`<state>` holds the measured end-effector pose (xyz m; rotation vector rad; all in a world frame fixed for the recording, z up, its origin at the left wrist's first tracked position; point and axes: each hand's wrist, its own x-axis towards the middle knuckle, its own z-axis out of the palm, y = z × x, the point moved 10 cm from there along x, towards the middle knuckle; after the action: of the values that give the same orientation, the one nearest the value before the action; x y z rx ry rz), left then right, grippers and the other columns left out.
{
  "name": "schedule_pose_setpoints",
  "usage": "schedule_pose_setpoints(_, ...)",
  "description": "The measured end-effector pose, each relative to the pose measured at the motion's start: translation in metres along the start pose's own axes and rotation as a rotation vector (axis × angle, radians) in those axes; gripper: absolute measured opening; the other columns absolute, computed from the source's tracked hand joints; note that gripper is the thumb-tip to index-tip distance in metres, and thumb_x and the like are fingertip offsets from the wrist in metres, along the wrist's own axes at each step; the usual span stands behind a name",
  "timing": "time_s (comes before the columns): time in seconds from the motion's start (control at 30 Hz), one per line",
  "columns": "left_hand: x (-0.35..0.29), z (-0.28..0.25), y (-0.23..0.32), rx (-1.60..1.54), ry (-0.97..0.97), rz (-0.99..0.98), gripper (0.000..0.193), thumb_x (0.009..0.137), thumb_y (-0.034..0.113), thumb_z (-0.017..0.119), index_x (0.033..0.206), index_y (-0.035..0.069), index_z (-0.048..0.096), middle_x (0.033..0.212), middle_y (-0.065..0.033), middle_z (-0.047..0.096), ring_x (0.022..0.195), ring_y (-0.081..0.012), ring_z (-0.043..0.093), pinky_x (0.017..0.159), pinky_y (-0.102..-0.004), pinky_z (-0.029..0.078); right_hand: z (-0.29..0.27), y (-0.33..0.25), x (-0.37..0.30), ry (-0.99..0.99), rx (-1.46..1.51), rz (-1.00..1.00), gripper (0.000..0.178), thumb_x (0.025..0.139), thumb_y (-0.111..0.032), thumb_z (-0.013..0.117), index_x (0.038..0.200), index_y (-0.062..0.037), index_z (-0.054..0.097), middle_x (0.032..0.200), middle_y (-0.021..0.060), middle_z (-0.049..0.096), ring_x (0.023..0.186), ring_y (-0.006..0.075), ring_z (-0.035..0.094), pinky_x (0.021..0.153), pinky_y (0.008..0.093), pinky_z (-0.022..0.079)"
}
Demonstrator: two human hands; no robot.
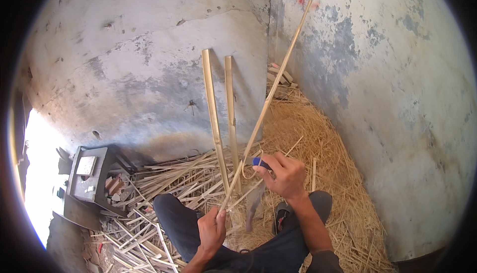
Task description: The person sits on a straw-covered floor and uses a knife to shave the surface of a long bamboo stick. They hold the stick with one hand and scrape along its length with the other, removing thin strips of material. The person rotates the stick to work on different sides and occasionally inspects the smoothed surface.
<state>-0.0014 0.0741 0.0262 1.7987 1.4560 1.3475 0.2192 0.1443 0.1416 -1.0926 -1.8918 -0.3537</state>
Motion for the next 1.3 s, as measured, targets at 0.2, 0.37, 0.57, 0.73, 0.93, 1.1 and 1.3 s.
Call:
schedule_pose_setpoints(0.2, -0.009, -0.005, -0.006, 0.048, -0.009, -0.029, 0.037, 0.110, 0.026, 0.058, 0.083, 0.001, 0.053, 0.066, -0.0199, 0.049, 0.058, -0.0411, 0.050, 0.056, -0.0475, 0.041, 0.011, -0.002, -0.002, 0.037, 0.026, -0.017, 0.030, 0.093, -0.039, 0.081, 0.101, -0.0104, 0.079, 0.070, 0.0027, 0.062, 0.051, 0.0201, 0.058, 0.048, 0.0344, 0.043)
schedule_pose_setpoints(0.37, -0.013, -0.007, -0.007, 0.030, 0.038, 0.007, 0.046, 0.113, 0.033, 0.052, 0.080, 0.001, 0.050, 0.065, -0.0195, 0.046, 0.056, -0.0400, 0.045, 0.055, -0.0458, 0.039, 0.012, -0.009, -0.002, 0.036, 0.002, -0.037, 0.030, 0.093, -0.038, 0.082, 0.100, -0.0096, 0.079, 0.072, 0.0038, 0.063, 0.052, 0.0199, 0.059, 0.048, 0.0335, 0.043)
schedule_pose_setpoints(0.57, -0.017, 0.008, -0.027, -0.175, -0.069, -0.119, 0.051, 0.115, 0.040, 0.050, 0.082, 0.002, 0.052, 0.061, -0.0057, 0.047, 0.054, -0.0165, 0.045, 0.053, -0.0370, 0.038, 0.006, -0.011, -0.001, 0.040, 0.051, 0.020, 0.031, 0.094, -0.035, 0.081, 0.101, -0.0050, 0.078, 0.078, 0.0066, 0.070, 0.056, 0.0223, 0.064, 0.052, 0.0342, 0.048)
schedule_pose_setpoints(0.73, -0.022, 0.022, -0.051, -0.489, -0.132, -0.301, 0.041, 0.112, 0.031, 0.056, 0.083, 0.001, 0.055, 0.065, -0.0021, 0.049, 0.061, -0.0092, 0.045, 0.056, -0.0313, 0.038, 0.020, -0.005, -0.008, -0.002, 0.423, 0.212, 0.035, 0.095, -0.035, 0.081, 0.103, -0.0014, 0.077, 0.085, 0.0092, 0.074, 0.065, 0.0217, 0.070, 0.057, 0.0318, 0.052)
schedule_pose_setpoints(0.93, -0.020, 0.015, -0.047, -0.368, -0.034, -0.161, 0.032, 0.107, 0.025, 0.065, 0.088, 0.000, 0.060, 0.066, -0.0051, 0.053, 0.058, -0.0113, 0.047, 0.055, -0.0316, 0.040, 0.030, 0.002, -0.008, -0.114, 0.549, 0.234, 0.034, 0.092, -0.033, 0.084, 0.101, -0.0016, 0.076, 0.084, 0.0094, 0.074, 0.067, 0.0194, 0.071, 0.059, 0.0326, 0.053)
schedule_pose_setpoints(1.1, -0.004, -0.001, -0.029, -0.215, 0.055, -0.063, 0.025, 0.103, 0.021, 0.070, 0.091, 0.000, 0.062, 0.065, -0.0089, 0.056, 0.055, -0.0174, 0.051, 0.056, -0.0340, 0.044, 0.037, -0.012, -0.028, -0.160, 0.521, 0.038, 0.031, 0.089, -0.030, 0.086, 0.098, -0.0030, 0.075, 0.080, 0.0073, 0.071, 0.063, 0.0175, 0.068, 0.056, 0.0320, 0.052)
schedule_pose_setpoints(1.3, 0.005, -0.021, -0.018, -0.013, 0.152, 0.001, 0.024, 0.099, 0.021, 0.076, 0.096, 0.001, 0.062, 0.066, -0.0120, 0.059, 0.055, -0.0228, 0.057, 0.056, -0.0359, 0.047, 0.071, 0.081, -0.094, 0.121, 1.006, 0.779, 0.023, 0.101, -0.023, 0.073, 0.113, -0.0030, 0.074, 0.093, 0.0074, 0.076, 0.056, 0.0140, 0.060, 0.051, 0.0275, 0.046)
